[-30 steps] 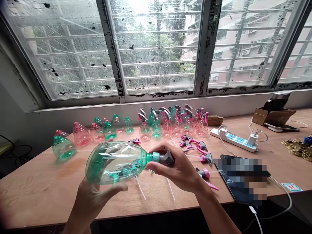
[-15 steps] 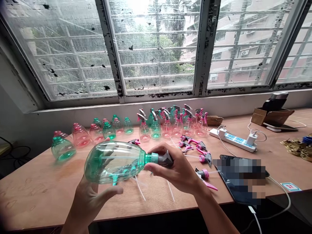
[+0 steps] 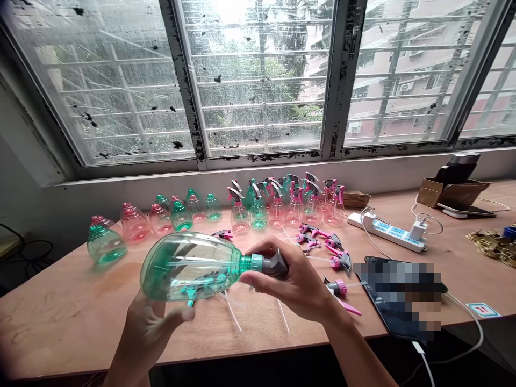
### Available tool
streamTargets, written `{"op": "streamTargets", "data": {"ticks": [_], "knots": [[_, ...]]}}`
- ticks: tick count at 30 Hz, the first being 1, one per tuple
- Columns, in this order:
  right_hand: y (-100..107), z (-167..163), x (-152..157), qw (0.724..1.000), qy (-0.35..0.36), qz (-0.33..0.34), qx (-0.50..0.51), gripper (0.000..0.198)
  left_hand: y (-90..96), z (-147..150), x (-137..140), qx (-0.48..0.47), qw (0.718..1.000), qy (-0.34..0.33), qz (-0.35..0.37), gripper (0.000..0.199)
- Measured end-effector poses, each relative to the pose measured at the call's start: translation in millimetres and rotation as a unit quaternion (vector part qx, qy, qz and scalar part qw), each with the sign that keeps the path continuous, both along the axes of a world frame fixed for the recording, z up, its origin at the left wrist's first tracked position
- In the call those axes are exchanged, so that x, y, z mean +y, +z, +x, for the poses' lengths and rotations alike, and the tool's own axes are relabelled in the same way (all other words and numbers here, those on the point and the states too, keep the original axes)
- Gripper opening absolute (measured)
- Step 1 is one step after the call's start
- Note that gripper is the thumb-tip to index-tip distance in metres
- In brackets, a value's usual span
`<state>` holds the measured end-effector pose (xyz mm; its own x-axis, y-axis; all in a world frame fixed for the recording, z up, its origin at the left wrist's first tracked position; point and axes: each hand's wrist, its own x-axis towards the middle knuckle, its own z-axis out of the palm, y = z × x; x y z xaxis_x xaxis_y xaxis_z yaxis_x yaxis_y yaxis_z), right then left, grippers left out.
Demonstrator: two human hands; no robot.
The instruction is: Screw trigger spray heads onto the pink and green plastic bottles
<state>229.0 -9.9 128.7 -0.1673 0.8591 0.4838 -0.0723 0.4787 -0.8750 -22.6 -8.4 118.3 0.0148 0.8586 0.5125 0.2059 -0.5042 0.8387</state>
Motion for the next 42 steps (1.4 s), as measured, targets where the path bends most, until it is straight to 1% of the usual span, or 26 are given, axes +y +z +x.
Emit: {"op": "streamTargets", "data": {"ticks": [1, 2, 4, 5, 6, 8, 10, 12, 14, 16, 20, 22, 25, 27, 29, 30, 33, 35, 37, 39, 40, 42], "knots": [[0, 0, 0, 1.0, 0.001, -0.002, 0.004, 0.027, 0.8, 0, 0, -0.004, 1.0, -0.003, -0.014, 0.083], [1, 0, 0, 1.0, 0.005, -0.004, 0.012, 0.027, 0.7, 0, 0, -0.009, 1.0, -0.001, -0.023, 0.084], [1, 0, 1, 0.999, 0.013, -0.005, 0.033, 0.026, -2.0, 0, -1, -0.012, 1.0, 0.012, -0.025, 0.096], [1, 0, 1, 0.999, 0.015, -0.005, 0.039, 0.026, -4.0, 0, -2, -0.012, 1.0, 0.018, -0.016, 0.101], [2, 1, 1, 0.999, 0.015, -0.006, 0.042, 0.026, -5.9, 1, -2, -0.01, 1.0, 0.024, -0.004, 0.101], [1, 1, 0, 0.999, 0.012, -0.008, 0.039, 0.027, -7.5, 2, -3, -0.009, 0.999, 0.029, 0.025, 0.096], [1, 1, -1, 1.0, 0.003, -0.002, 0.025, 0.028, -4.8, 3, -5, -0.014, 0.999, 0.017, 0.042, 0.103], [2, 1, -2, 1.0, -0.003, 0.01, 0.004, 0.029, 0.7, 4, -7, -0.016, 0.999, -0.004, 0.04, 0.109], [2, 1, -2, 1.0, 0.0, 0.012, -0.008, 0.029, 5.4, 3, -8, -0.012, 0.999, -0.02, 0.031, 0.104], [2, 1, -3, 1.0, 0.009, 0.001, 0.005, 0.029, 5.7, 2, -8, -0.007, 0.999, -0.021, 0.038, 0.1], [1, 2, -2, 0.999, 0.021, -0.022, 0.041, 0.03, -4.3, 0, -8, -0.003, 0.997, -0.019, 0.076, 0.094], [1, 3, -2, 0.999, 0.02, -0.019, 0.037, 0.029, -7.3, 0, -9, -0.007, 0.996, -0.03, 0.079, 0.097], [1, 3, -5, 1.0, 0.01, 0.0, 0.006, 0.028, -3.3, 1, -11, -0.029, 0.996, -0.062, 0.059, 0.108], [1, 3, -6, 1.0, 0.006, 0.01, -0.011, 0.028, 1.8, 1, -13, -0.039, 0.995, -0.08, 0.039, 0.103], [1, 3, -6, 1.0, 0.01, 0.004, -0.007, 0.027, 4.5, 0, -14, -0.032, 0.996, -0.074, 0.038, 0.096], [1, 3, -6, 1.0, 0.018, -0.004, 0.002, 0.027, 4.2, -1, -14, -0.024, 0.996, -0.066, 0.05, 0.095], [0, 3, -4, 0.998, 0.048, -0.028, 0.031, 0.028, -1.5, -4, -12, 0.009, 0.994, -0.041, 0.102, 0.089], [0, 4, -3, 0.998, 0.05, -0.025, 0.033, 0.028, -5.9, -5, -10, 0.021, 0.993, -0.037, 0.113, 0.088], [-1, 4, -3, 0.999, 0.034, -0.011, 0.022, 0.026, -7.8, -6, -8, 0.016, 0.995, -0.042, 0.09, 0.1], [-1, 4, -3, 1.0, 0.02, 0.005, 0.009, 0.025, -6.7, -6, -6, 0.002, 0.997, -0.064, 0.053, 0.114], [-2, 4, -3, 1.0, 0.017, 0.009, 0.007, 0.025, -5.5, -6, -5, -0.003, 0.997, -0.072, 0.037, 0.116], [-2, 4, -3, 1.0, 0.02, 0.007, 0.015, 0.025, -3.4, -5, -5, -0.004, 0.997, -0.073, 0.02, 0.111]]}}
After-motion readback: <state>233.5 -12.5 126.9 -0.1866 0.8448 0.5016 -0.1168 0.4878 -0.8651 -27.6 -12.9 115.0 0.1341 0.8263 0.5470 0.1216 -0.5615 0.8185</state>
